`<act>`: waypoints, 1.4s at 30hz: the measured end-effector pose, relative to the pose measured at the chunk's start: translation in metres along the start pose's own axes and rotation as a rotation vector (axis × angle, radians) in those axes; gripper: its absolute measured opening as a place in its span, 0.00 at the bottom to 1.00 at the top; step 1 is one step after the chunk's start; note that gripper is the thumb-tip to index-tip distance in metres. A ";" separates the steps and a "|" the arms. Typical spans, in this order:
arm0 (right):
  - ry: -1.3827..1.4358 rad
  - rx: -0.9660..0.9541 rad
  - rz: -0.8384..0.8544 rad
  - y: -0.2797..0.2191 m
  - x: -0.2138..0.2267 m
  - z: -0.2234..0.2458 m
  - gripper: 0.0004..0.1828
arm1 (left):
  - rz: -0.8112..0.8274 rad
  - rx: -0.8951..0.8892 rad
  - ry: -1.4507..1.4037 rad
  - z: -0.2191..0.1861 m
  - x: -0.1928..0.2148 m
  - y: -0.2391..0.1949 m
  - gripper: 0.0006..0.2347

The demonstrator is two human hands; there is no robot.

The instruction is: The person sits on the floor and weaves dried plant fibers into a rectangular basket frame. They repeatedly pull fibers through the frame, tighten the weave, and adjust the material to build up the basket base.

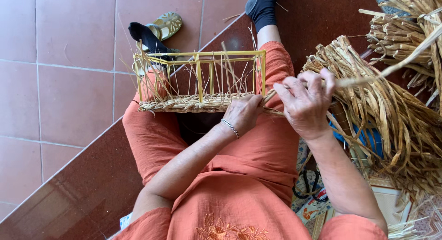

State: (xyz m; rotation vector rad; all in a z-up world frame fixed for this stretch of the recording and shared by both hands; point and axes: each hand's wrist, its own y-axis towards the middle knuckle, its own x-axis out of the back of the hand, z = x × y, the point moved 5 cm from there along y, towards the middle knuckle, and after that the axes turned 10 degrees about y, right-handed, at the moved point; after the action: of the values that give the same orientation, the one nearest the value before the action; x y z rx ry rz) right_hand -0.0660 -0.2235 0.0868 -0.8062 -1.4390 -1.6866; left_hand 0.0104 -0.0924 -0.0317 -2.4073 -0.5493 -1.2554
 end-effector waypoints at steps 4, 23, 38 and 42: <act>0.010 0.001 -0.260 -0.003 0.002 0.003 0.08 | -0.286 0.071 -0.163 0.004 0.004 0.003 0.11; 1.440 -1.104 0.370 -0.080 -0.144 -0.045 0.13 | -0.453 0.177 -0.229 0.013 -0.002 0.000 0.12; 0.794 -0.722 0.589 -0.064 -0.143 -0.048 0.12 | -0.366 0.171 -0.148 0.014 -0.003 0.009 0.08; 1.252 -0.952 0.627 -0.060 -0.155 -0.051 0.15 | 0.022 0.196 0.198 0.014 -0.032 0.029 0.05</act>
State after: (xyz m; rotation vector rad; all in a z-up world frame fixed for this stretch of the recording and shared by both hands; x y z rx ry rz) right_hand -0.0383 -0.2467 -0.0830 -0.3690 0.4695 -1.7153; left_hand 0.0176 -0.1153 -0.0699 -2.0967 -0.5574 -1.3448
